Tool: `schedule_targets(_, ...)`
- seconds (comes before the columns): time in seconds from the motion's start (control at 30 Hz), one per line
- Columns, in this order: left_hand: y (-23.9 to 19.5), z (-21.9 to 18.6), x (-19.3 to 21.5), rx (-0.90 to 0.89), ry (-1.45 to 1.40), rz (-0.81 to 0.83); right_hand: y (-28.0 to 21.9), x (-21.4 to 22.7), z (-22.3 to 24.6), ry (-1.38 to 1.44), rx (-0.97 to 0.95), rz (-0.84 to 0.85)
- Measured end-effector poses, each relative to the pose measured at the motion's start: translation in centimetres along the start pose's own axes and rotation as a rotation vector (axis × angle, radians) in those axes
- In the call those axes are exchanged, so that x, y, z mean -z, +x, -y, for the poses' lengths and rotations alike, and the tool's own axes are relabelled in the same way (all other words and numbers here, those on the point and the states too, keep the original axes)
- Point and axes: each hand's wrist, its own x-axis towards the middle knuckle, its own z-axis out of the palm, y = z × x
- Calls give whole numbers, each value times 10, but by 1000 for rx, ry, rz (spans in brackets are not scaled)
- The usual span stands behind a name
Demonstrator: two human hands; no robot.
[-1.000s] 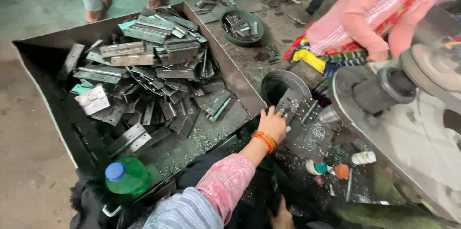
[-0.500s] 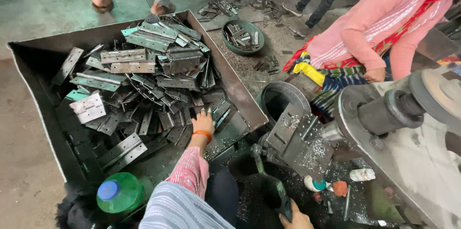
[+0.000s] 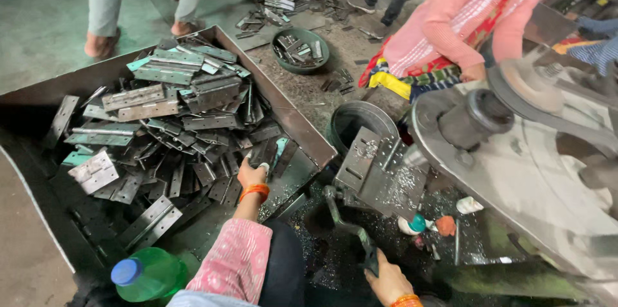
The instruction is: The person picks up metal hinge pieces from a bin and places them one by one into an industrial punch press or drilling machine to process them.
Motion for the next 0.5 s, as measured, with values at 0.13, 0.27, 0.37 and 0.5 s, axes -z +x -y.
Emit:
schedule_targets(0.13,-49,-63,37,-214,-84,124,-29,19,21,-23,-15,-12)
schedule_targets(0.27,-122,-152,38,-478,-171,301,-38,23,25,5,-9,-22)
schedule_targets(0.37,-182,-175,6,-956,2,391,-39,22,22,15,23,-50)
schedule_targets(0.5,-246,-140,-39,-1340,559,670,-38,17,19,8,39,-70)
